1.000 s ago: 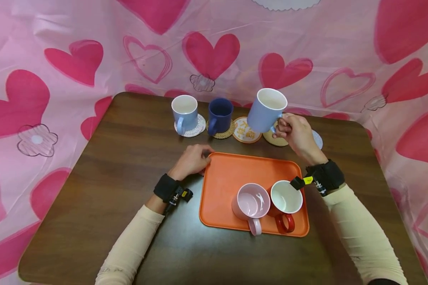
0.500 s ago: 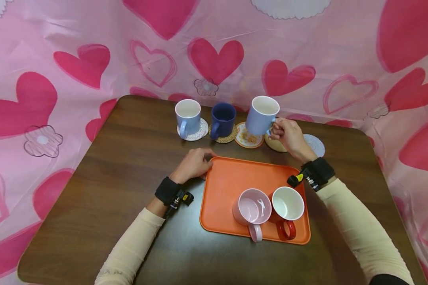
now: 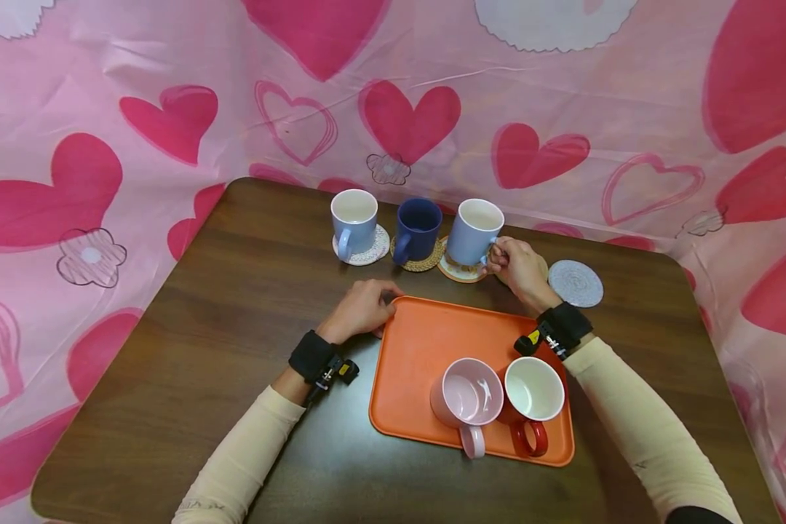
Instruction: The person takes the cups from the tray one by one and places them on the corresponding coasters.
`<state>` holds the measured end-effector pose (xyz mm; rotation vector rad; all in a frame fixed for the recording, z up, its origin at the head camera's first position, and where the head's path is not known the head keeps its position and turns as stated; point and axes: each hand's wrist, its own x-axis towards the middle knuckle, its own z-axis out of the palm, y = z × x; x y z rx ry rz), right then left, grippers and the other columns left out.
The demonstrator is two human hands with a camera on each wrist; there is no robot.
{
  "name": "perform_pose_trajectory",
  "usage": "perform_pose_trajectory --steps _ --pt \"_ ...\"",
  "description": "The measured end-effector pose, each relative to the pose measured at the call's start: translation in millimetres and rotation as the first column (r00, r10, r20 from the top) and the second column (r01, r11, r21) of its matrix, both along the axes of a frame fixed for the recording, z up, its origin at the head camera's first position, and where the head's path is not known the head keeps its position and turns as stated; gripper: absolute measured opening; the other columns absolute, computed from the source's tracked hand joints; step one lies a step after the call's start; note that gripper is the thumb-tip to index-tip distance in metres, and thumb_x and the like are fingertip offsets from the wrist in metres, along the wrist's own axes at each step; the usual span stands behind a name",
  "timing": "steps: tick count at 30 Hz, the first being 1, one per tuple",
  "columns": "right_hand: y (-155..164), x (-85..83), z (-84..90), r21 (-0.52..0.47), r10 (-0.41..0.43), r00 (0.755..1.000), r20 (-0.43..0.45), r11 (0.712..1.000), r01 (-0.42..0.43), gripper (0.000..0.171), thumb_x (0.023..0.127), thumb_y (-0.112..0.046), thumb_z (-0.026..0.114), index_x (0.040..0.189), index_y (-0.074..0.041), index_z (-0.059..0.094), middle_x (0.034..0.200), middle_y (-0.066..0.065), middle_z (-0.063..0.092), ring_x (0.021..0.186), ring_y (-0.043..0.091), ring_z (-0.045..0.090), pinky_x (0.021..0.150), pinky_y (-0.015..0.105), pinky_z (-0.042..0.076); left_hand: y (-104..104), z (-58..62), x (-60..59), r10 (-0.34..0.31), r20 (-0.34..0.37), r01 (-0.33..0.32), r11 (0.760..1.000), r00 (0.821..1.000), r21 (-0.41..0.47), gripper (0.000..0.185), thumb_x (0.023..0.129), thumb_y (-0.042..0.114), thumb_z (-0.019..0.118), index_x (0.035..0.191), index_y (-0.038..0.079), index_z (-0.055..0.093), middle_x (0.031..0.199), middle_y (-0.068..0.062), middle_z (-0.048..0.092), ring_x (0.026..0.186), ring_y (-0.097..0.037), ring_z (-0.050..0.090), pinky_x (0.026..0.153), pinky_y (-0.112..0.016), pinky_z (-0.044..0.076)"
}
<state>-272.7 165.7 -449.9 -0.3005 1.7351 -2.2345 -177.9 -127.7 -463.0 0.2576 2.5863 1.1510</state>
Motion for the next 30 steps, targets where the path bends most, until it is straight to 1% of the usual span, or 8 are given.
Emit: perform_pose_trajectory --steps 4,9,16,23,30 --pt "-0.8 -0.2 -4.8 -0.001 -0.018 1.000 0.000 1.000 0.018 0.038 0.106 -0.006 0.026 0.068 -0.007 0.035 0.064 -0.002 0.031 0.058 0.016 0.033 0.065 0.033 0.035 -0.1 0.2 0.1 0.001 -0.003 0.000 1.000 1.000 0.011 0.027 0.096 0.010 0.063 0.122 0.011 0.070 0.065 -0.003 0.065 0.045 -0.015 0.064 0.046 -0.030 0.055" --pt "0.0 0.2 -10.3 0.012 -0.013 1.000 -0.012 1.000 0.013 0.040 0.106 -0.006 0.024 0.067 -0.007 0.033 0.063 -0.001 0.030 0.057 0.018 0.033 0.068 0.036 0.040 0.3 -0.2 -2.0 0.005 -0.012 -0.004 1.000 1.000 0.018 0.027 0.095 0.009 0.063 0.120 0.011 0.071 0.063 -0.003 0.065 0.044 -0.015 0.064 0.045 -0.030 0.055" --pt "-0.4 1.1 -19.1 0.044 -0.014 1.000 -0.015 0.999 0.015 0.041 0.106 -0.008 0.024 0.067 -0.007 0.033 0.063 0.000 0.029 0.058 0.018 0.033 0.069 0.035 0.042 -0.1 -1.1 -1.5 0.003 0.001 -0.003 1.000 1.000 -0.002 0.029 0.095 0.010 0.063 0.123 0.012 0.070 0.062 -0.003 0.064 0.044 -0.015 0.063 0.046 -0.029 0.055" --pt "-2.4 1.5 -21.9 0.049 -0.031 0.999 -0.012 0.998 0.031 0.038 0.106 -0.008 0.025 0.069 -0.006 0.035 0.065 0.001 0.030 0.060 0.020 0.034 0.071 0.035 0.045 0.3 -2.7 -1.8 -0.003 -0.008 0.003 1.000 1.000 -0.020 0.028 0.096 0.012 0.063 0.123 0.012 0.070 0.063 -0.002 0.065 0.044 -0.014 0.063 0.046 -0.029 0.054" --pt "-4.9 1.5 -21.9 0.037 -0.037 0.999 -0.025 0.999 0.038 0.039 0.107 -0.008 0.024 0.069 -0.006 0.033 0.065 0.000 0.031 0.060 0.021 0.033 0.070 0.035 0.042 -0.7 -2.7 -2.9 -0.002 -0.019 0.001 1.000 1.000 -0.031 0.028 0.096 0.012 0.063 0.123 0.013 0.070 0.063 -0.001 0.065 0.044 -0.014 0.063 0.047 -0.029 0.054"
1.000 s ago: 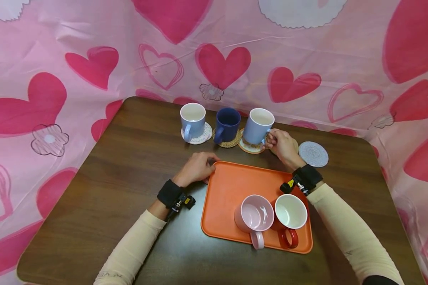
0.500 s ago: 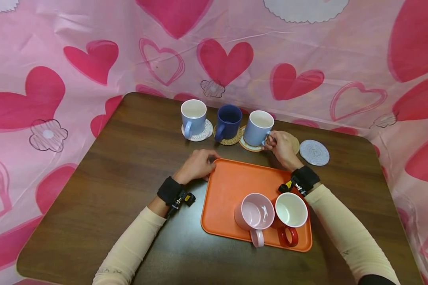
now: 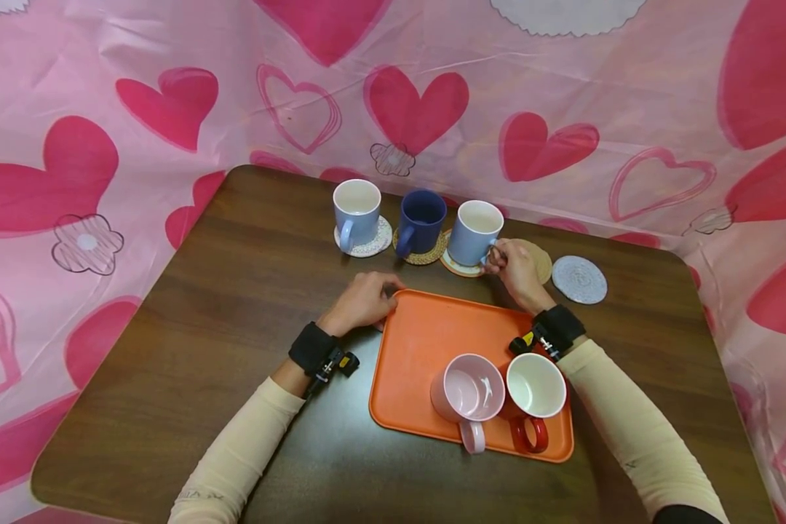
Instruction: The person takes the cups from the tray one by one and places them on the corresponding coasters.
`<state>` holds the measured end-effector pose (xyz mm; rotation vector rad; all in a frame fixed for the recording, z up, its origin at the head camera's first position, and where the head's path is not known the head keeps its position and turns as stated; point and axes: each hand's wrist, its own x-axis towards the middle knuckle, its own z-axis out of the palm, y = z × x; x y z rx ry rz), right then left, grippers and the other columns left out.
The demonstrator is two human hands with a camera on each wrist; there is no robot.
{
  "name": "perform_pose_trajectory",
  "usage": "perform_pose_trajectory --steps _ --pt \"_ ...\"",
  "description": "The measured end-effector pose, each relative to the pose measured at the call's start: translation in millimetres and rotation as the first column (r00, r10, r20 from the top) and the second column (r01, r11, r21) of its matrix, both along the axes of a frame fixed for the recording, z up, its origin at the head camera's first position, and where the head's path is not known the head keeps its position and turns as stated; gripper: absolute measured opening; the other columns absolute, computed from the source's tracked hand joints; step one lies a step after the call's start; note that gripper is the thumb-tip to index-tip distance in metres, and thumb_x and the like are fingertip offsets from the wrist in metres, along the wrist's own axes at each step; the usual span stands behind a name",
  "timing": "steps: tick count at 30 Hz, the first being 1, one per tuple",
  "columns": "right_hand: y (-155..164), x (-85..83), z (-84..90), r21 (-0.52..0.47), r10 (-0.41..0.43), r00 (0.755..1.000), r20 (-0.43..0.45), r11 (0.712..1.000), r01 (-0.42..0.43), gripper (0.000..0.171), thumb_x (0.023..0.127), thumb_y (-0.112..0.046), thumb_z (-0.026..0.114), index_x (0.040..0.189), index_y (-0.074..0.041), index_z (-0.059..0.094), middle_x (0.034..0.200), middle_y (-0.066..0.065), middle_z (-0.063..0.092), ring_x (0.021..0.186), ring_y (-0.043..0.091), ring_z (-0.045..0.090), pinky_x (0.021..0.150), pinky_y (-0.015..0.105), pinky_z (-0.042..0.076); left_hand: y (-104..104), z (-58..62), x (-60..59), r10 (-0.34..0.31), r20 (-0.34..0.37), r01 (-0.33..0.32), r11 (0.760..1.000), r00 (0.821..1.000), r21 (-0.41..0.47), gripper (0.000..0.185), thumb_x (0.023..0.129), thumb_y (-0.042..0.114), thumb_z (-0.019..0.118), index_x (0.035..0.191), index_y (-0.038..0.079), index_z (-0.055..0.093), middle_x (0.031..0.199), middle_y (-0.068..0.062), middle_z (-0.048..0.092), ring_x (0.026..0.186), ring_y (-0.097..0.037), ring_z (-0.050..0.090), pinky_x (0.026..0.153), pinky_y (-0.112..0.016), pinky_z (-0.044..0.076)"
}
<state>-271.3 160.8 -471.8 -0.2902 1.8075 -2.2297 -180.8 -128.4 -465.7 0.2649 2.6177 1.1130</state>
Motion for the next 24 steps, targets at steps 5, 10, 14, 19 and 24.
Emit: perform_pose_trajectory --steps 5,10,14,19,24 --pt "-1.1 1.8 -0.9 0.003 0.001 1.000 -0.014 1.000 -0.001 0.038 0.106 -0.007 0.025 0.069 -0.004 0.031 0.065 0.001 0.030 0.061 0.021 0.033 0.070 0.036 0.041 -0.1 0.4 0.1 0.003 0.004 -0.003 1.000 1.000 -0.001 0.028 0.096 0.013 0.063 0.123 0.013 0.070 0.064 -0.002 0.065 0.044 -0.014 0.063 0.047 -0.030 0.054" --pt "-0.7 3.9 -3.6 0.004 -0.005 1.000 -0.016 1.000 0.005 0.040 0.106 -0.007 0.025 0.067 -0.004 0.030 0.064 0.002 0.028 0.060 0.019 0.032 0.069 0.035 0.040 0.3 1.1 0.4 0.001 0.001 -0.001 1.000 1.000 -0.004 0.028 0.096 0.013 0.063 0.123 0.013 0.070 0.064 -0.002 0.064 0.044 -0.014 0.062 0.047 -0.030 0.054" --pt "1.1 5.6 -7.1 0.005 -0.010 1.000 -0.028 1.000 0.010 0.038 0.105 -0.005 0.025 0.067 0.000 0.028 0.064 0.003 0.027 0.059 0.020 0.030 0.067 0.034 0.038 1.0 1.0 0.7 -0.005 0.004 0.005 1.000 1.000 -0.004 0.029 0.095 0.013 0.063 0.124 0.013 0.070 0.063 -0.002 0.064 0.044 -0.014 0.062 0.048 -0.030 0.054" --pt "0.6 4.9 -9.0 -0.001 -0.013 0.999 -0.035 1.000 0.013 0.037 0.106 -0.005 0.025 0.070 0.005 0.025 0.064 0.002 0.027 0.058 0.019 0.029 0.066 0.034 0.038 0.7 0.4 -0.2 -0.004 0.001 0.004 1.000 1.000 0.014 0.029 0.096 0.012 0.063 0.124 0.012 0.070 0.063 -0.002 0.064 0.044 -0.014 0.063 0.048 -0.030 0.054" --pt "1.0 3.4 -8.5 0.014 -0.011 1.000 -0.025 1.000 0.011 0.038 0.106 -0.006 0.026 0.069 0.000 0.031 0.064 0.002 0.029 0.060 0.019 0.031 0.067 0.034 0.040 -0.1 0.0 -1.8 -0.005 -0.010 0.005 1.000 1.000 0.018 0.029 0.096 0.012 0.063 0.123 0.012 0.070 0.062 -0.003 0.064 0.044 -0.014 0.063 0.047 -0.031 0.054"
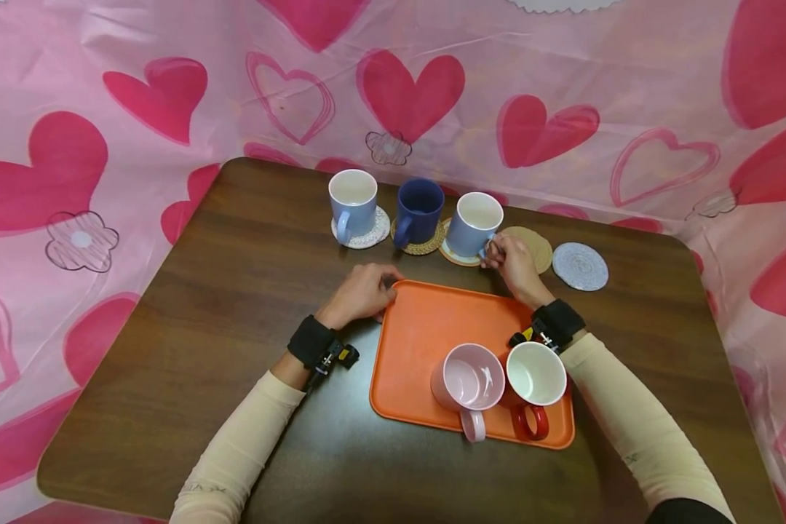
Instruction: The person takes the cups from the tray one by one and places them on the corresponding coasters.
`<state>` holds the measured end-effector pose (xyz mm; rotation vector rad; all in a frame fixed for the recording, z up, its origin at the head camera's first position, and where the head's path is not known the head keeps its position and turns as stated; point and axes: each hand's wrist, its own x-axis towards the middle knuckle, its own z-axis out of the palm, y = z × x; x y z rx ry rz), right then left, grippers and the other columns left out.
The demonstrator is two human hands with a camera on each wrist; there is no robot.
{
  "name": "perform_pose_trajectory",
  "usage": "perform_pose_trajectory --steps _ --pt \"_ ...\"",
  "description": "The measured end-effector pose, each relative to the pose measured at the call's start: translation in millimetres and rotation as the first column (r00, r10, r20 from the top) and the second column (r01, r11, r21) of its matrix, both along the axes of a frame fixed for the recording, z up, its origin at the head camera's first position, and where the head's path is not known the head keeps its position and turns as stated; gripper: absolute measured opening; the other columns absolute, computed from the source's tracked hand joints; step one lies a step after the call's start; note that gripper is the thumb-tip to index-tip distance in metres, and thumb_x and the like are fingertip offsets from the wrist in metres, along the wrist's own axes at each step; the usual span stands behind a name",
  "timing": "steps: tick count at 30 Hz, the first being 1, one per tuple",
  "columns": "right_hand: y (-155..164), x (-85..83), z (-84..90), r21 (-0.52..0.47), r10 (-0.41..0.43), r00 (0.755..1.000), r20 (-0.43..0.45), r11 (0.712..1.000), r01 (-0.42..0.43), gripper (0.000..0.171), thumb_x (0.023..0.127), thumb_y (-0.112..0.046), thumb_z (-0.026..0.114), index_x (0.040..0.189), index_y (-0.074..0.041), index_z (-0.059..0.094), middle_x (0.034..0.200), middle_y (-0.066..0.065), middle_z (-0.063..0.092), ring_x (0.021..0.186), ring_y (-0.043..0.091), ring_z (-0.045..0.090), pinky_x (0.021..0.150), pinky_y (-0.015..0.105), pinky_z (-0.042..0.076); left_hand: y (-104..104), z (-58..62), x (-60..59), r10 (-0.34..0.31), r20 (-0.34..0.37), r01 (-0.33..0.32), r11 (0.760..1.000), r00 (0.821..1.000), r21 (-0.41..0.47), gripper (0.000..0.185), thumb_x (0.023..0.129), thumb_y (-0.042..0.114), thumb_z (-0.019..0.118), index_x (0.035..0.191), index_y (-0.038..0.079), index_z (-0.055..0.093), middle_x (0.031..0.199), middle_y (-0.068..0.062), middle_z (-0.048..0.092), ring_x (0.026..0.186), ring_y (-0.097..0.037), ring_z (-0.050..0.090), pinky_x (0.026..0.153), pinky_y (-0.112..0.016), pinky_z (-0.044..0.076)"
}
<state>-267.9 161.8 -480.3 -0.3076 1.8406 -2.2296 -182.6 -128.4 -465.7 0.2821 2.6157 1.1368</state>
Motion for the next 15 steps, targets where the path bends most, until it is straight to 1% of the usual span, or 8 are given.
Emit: perform_pose_trajectory --steps 3,8,12,15 --pt "0.9 -1.4 1.7 0.005 0.004 1.000 0.020 1.000 -0.004 0.039 0.107 -0.007 0.027 0.069 -0.002 0.036 0.064 0.001 0.031 0.061 0.020 0.031 0.068 0.033 0.042 -0.1 1.1 -1.1 -0.004 -0.009 0.004 1.000 1.000 -0.019 0.030 0.095 0.012 0.063 0.124 0.012 0.070 0.063 -0.002 0.065 0.044 -0.013 0.063 0.048 -0.030 0.054" --pt "3.0 -1.6 5.1 0.003 0.022 0.997 0.067 1.000 -0.023 0.039 0.107 -0.009 0.028 0.072 0.000 0.039 0.064 0.002 0.033 0.063 0.022 0.034 0.067 0.033 0.042 0.4 2.8 -0.9 -0.003 -0.007 0.003 1.000 1.000 -0.030 0.030 0.095 0.013 0.063 0.125 0.012 0.069 0.064 -0.002 0.065 0.045 -0.013 0.063 0.049 -0.030 0.053" --pt "5.3 -1.8 6.9 0.004 0.029 0.991 0.134 1.000 -0.030 0.039 0.108 -0.012 0.030 0.072 -0.003 0.044 0.066 0.002 0.037 0.067 0.022 0.041 0.069 0.031 0.043 1.0 2.8 -0.1 0.001 0.006 -0.001 1.000 1.000 -0.022 0.030 0.095 0.013 0.063 0.125 0.013 0.069 0.064 -0.002 0.064 0.044 -0.015 0.062 0.048 -0.030 0.054" --pt "6.7 -2.0 7.7 0.009 0.023 0.986 0.168 1.000 -0.025 0.040 0.108 -0.013 0.031 0.071 -0.005 0.046 0.067 0.002 0.040 0.069 0.021 0.045 0.071 0.031 0.044 1.7 2.1 0.0 0.008 0.013 -0.007 1.000 1.000 -0.017 0.030 0.095 0.013 0.063 0.125 0.013 0.070 0.063 -0.003 0.064 0.044 -0.015 0.063 0.048 -0.030 0.054"
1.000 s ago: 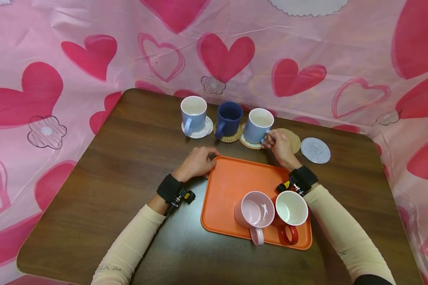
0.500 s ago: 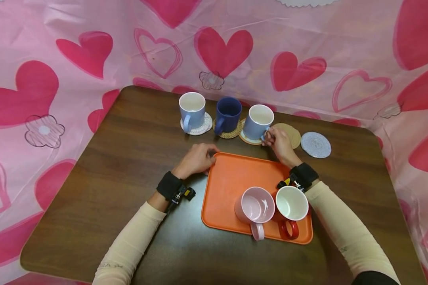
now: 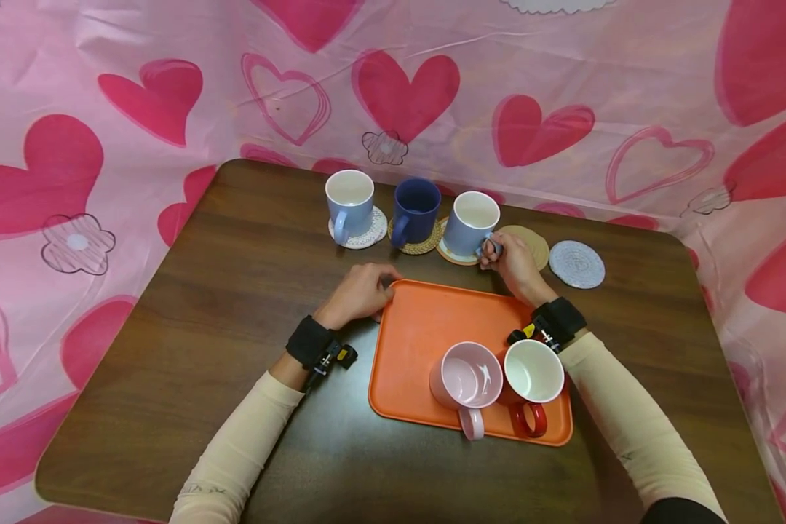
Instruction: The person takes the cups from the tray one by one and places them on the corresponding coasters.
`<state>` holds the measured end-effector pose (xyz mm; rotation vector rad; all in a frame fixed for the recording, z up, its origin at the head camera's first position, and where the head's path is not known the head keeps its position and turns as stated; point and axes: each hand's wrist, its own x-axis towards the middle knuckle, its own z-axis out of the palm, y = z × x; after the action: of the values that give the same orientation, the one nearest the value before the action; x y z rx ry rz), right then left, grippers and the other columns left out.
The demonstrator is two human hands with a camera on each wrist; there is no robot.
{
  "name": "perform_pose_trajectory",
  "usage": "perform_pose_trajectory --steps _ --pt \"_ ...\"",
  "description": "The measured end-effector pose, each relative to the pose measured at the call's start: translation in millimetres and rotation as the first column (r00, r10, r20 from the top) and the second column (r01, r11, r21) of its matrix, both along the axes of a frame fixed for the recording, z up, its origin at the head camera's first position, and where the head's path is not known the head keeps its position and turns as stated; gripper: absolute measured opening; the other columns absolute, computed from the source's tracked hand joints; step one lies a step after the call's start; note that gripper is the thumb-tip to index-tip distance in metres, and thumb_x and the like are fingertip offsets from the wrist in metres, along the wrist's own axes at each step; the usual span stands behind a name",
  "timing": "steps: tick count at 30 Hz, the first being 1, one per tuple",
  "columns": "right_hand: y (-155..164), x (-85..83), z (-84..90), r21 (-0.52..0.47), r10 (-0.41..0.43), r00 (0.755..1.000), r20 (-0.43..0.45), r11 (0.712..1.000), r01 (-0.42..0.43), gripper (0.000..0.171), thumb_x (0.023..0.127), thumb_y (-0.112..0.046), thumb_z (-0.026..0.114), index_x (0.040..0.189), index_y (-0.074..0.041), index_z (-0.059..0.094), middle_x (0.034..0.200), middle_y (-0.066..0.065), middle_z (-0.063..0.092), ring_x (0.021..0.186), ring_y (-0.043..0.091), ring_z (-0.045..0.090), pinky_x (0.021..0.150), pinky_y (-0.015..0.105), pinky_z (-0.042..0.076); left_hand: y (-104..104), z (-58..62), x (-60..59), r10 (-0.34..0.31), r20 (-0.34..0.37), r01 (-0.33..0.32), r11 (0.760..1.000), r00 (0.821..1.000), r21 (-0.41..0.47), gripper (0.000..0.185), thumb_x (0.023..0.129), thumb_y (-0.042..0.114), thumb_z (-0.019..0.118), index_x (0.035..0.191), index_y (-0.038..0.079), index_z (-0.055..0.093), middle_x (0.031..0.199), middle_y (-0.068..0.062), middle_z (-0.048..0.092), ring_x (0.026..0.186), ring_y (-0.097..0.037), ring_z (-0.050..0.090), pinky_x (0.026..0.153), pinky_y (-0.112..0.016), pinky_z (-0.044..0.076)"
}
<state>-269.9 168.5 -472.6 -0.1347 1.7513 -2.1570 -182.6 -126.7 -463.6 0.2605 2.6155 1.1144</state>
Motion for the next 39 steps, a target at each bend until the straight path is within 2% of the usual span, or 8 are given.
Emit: perform_pose_trajectory --steps 7,11,15,19,26,32,36,39 --pt "3.9 0.9 -2.0 0.012 -0.006 0.999 0.036 1.000 0.006 0.041 0.108 -0.014 0.033 0.071 -0.005 0.048 0.068 0.003 0.044 0.070 0.019 0.050 0.070 0.030 0.047 2.4 -4.5 0.8 0.002 0.020 -0.002 1.000 1.000 -0.001 0.030 0.095 0.013 0.064 0.125 0.014 0.069 0.065 -0.003 0.065 0.045 -0.016 0.063 0.048 -0.030 0.054" --pt "8.4 1.9 -2.1 0.081 -0.013 0.999 0.045 0.997 0.010 0.029 0.107 -0.014 0.037 0.085 -0.004 0.051 0.079 0.003 0.050 0.075 0.017 0.052 0.071 0.028 0.050 2.2 -6.9 2.0 0.001 0.016 -0.001 1.000 1.000 0.012 0.030 0.095 0.012 0.063 0.124 0.013 0.070 0.064 -0.003 0.064 0.045 -0.016 0.063 0.048 -0.031 0.055" --pt "14.7 7.0 7.6 0.249 -0.098 0.995 0.015 0.964 0.091 0.010 0.106 -0.018 0.047 0.104 -0.009 0.051 0.099 0.004 0.055 0.084 0.014 0.056 0.076 0.024 0.053 2.0 -8.2 3.4 -0.002 0.014 0.002 1.000 1.000 0.011 0.030 0.095 0.012 0.063 0.124 0.013 0.070 0.064 -0.003 0.064 0.045 -0.016 0.063 0.048 -0.031 0.055" --pt "23.3 17.1 29.8 0.333 -0.161 0.986 -0.053 0.928 0.169 0.010 0.104 -0.021 0.051 0.109 -0.012 0.053 0.108 0.004 0.056 0.092 0.015 0.059 0.080 0.024 0.055 2.2 -8.8 4.5 -0.004 0.023 0.004 1.000 1.000 0.010 0.030 0.095 0.012 0.063 0.124 0.013 0.070 0.064 -0.003 0.064 0.045 -0.016 0.063 0.047 -0.030 0.054" --pt "48.8 46.1 82.1 0.077 -0.216 0.959 -0.182 0.969 0.233 0.009 0.103 -0.012 0.057 0.099 -0.004 0.061 0.102 0.005 0.060 0.091 0.018 0.062 0.076 0.023 0.056 2.2 -8.4 4.8 0.004 0.019 -0.004 1.000 1.000 0.020 0.030 0.095 0.012 0.063 0.124 0.012 0.069 0.065 -0.004 0.065 0.045 -0.015 0.063 0.047 -0.031 0.054" --pt "65.5 82.4 114.8 -0.105 -0.257 0.918 -0.303 0.966 0.236 0.013 0.100 -0.002 0.059 0.092 0.007 0.061 0.090 0.013 0.066 0.086 0.024 0.063 0.078 0.029 0.056 0.9 -7.2 4.1 -0.016 0.014 0.016 1.000 1.000 0.023 0.032 0.095 0.012 0.062 0.126 0.010 0.068 0.065 -0.003 0.065 0.045 -0.014 0.064 0.048 -0.031 0.054" --pt "67.2 110.0 123.7 0.081 -0.178 0.897 -0.406 0.970 0.229 0.014 0.100 -0.002 0.059 0.095 0.011 0.059 0.087 0.011 0.065 0.085 0.022 0.061 0.082 0.024 0.054 -0.2 -4.2 1.9 -0.018 -0.008 0.018 1.000 1.000 0.025 0.032 0.095 0.011 0.062 0.126 0.009 0.068 0.063 -0.003 0.066 0.045 -0.013 0.064 0.048 -0.030 0.055" --pt "67.9 131.3 126.9 0.357 -0.061 0.874 -0.482 0.897 0.259 0.011 0.099 -0.003 0.061 0.099 0.008 0.061 0.086 0.005 0.066 0.082 0.017 0.062 0.079 0.018 0.053 -0.3 -2.0 -0.1 -0.013 -0.038 0.014 1.000 0.999 0.019 0.032 0.094 0.010 0.062 0.125 0.010 0.069 0.063 -0.002 0.066 0.044 -0.012 0.064 0.049 -0.030 0.055"
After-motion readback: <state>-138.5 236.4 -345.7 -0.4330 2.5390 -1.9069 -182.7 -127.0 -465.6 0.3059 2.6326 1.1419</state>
